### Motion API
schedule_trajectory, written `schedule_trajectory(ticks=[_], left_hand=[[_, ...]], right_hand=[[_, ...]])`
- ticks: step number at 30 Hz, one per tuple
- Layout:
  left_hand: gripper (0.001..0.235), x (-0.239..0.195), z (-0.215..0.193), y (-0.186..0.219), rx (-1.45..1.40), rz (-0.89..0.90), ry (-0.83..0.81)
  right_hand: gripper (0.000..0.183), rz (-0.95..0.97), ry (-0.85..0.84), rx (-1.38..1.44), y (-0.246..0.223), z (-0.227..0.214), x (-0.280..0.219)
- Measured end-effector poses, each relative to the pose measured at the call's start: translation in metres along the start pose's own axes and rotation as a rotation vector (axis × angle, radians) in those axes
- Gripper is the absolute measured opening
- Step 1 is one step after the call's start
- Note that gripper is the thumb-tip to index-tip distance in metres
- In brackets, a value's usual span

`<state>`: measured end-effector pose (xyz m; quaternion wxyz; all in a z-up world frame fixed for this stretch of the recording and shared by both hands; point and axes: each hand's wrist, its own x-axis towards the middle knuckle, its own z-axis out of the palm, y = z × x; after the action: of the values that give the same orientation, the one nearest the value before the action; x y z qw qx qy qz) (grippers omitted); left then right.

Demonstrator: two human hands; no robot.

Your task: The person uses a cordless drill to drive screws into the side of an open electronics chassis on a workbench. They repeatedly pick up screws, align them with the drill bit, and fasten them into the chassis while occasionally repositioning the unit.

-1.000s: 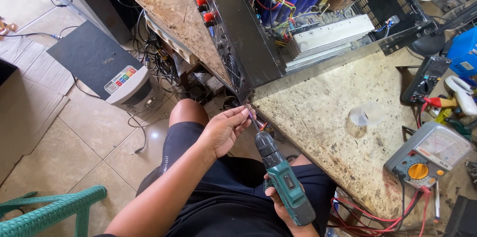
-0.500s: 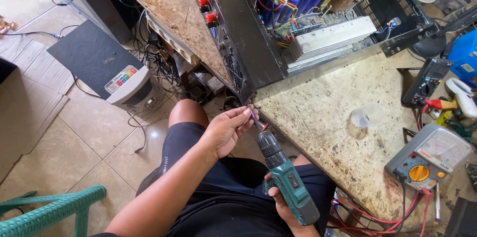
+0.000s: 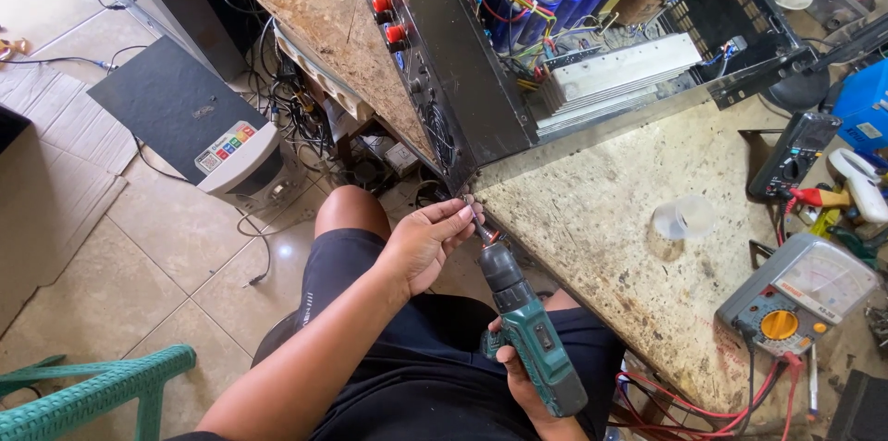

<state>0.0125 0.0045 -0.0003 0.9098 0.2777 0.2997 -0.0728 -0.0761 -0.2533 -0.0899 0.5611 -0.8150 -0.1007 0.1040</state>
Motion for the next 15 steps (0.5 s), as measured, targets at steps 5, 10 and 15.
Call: schedule_trajectory(ticks=[5,10,15], left_hand=[[0.024,-0.032,0.013,0.021,0.068,0.042,0.155],[0.038,-0.027,0.024,0.028,-0.028,0.124,0.170],[0.044,-0.034,0.040,0.036,0.062,0.110,0.167]], right_hand=[[0.059,-0.061,-0.010,-0.045,-0.004,0.003,0.004],[0.048,-0.119,-0.018,-0.206,0.065,0.000,-0.002],[0.046,-0.056,-0.023,0.054,0.040,0.003,0.005]])
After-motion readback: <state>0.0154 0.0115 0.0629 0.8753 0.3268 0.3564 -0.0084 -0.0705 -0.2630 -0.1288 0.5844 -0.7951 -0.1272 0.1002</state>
